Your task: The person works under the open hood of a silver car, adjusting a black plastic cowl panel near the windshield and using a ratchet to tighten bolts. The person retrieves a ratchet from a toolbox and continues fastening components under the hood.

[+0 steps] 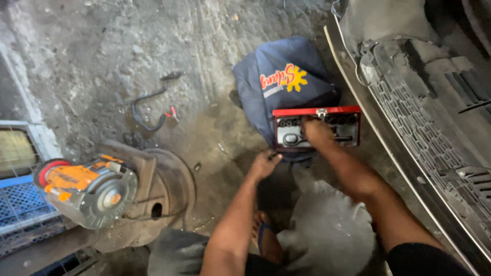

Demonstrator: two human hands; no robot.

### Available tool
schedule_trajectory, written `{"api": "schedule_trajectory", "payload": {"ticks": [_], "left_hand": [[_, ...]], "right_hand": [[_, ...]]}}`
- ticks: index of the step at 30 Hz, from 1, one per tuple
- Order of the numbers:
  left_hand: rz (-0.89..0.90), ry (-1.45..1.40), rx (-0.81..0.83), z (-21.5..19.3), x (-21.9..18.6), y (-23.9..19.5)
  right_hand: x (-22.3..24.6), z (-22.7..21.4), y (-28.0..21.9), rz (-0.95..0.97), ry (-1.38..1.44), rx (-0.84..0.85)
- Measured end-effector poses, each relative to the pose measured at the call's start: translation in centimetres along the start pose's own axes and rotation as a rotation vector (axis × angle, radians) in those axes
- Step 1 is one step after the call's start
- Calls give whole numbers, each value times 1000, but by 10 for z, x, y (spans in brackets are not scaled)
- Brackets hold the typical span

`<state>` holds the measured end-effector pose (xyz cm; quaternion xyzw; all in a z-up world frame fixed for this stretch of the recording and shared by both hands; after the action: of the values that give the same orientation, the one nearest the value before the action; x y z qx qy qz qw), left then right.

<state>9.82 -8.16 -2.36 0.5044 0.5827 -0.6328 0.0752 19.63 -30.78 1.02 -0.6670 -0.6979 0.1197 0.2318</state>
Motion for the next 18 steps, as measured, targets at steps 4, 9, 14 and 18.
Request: {"api": "schedule_trajectory", "payload": {"ticks": [4,9,14,18], "left_hand": [[77,-33,-60,-20,-39,-21],[238,-3,-175,-33,-83,-35],[85,-555,-72,-27,-68,-4],[-95,-690,-6,-21,-41,13]], "right_hand": [[24,-15,-9,-153,-63,-63],[57,-12,-40,-258,413,-65],[47,19,-61,172,1429,5],[65,-34,-90,-214,798,-240]]}}
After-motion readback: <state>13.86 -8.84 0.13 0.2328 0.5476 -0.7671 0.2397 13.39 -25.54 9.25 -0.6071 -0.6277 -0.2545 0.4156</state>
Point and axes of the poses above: each hand's wrist, its own y-axis towards the middle knuckle, its own z-axis out of the palm, x = y × z, the point moved 10 cm from there along y, towards the middle knuckle, and after that the axes turned 6 degrees about -z, right-handed, at the moved point
